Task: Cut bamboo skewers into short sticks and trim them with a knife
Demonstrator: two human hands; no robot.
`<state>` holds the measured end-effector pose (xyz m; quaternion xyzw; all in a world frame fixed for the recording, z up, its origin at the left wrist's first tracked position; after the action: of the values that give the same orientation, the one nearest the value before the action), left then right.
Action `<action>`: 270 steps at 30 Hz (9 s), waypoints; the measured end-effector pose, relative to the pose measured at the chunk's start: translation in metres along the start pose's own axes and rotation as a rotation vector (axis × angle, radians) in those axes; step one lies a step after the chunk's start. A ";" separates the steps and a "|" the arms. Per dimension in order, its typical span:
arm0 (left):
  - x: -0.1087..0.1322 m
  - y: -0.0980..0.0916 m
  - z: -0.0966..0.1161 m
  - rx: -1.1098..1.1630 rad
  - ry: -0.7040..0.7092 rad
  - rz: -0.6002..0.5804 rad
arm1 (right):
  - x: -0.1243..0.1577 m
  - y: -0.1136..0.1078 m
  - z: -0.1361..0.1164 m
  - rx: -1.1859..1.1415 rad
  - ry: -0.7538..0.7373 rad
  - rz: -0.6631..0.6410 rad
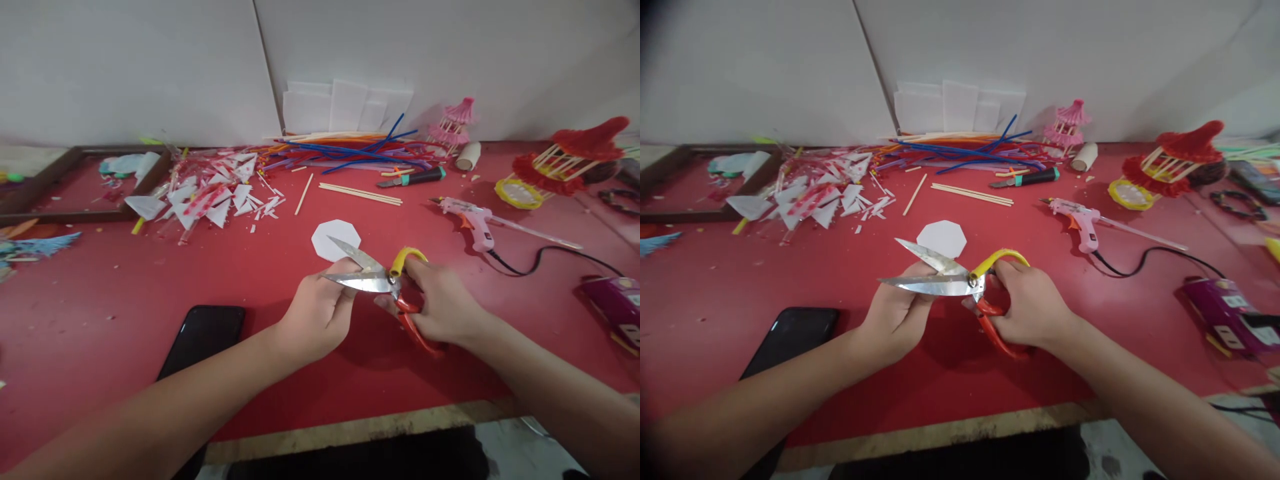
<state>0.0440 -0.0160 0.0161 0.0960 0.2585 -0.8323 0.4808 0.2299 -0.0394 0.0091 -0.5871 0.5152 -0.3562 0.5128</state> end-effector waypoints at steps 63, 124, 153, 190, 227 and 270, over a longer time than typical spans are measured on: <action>-0.011 -0.007 -0.010 0.764 -0.441 -0.399 | -0.001 0.004 0.003 -0.055 -0.157 -0.099; -0.007 0.000 -0.007 1.179 -0.719 -0.392 | 0.000 -0.007 0.006 -0.064 -0.113 -0.009; -0.010 0.010 -0.023 0.859 -0.465 0.017 | -0.007 0.001 0.004 -0.213 0.028 0.193; -0.016 0.010 -0.006 0.672 -0.415 0.261 | -0.006 0.003 -0.016 -0.418 0.149 0.172; -0.016 -0.005 -0.013 0.763 -0.743 0.619 | 0.007 0.002 -0.045 0.492 -0.345 0.423; -0.014 0.007 0.005 0.628 -0.690 0.524 | -0.006 -0.010 -0.049 0.044 -0.069 0.238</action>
<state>0.0574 -0.0107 0.0241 0.0175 -0.2085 -0.7048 0.6779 0.1846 -0.0458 0.0298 -0.5222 0.5554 -0.2836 0.5817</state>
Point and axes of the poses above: each hand's wrist, its own x-axis away from the middle knuckle, its own y-axis out of the palm, z = x × y, the point moved 3 cm from there along -x, towards the middle knuckle, and after that the axes turned 13 degrees about x, right-handed, at the moved point
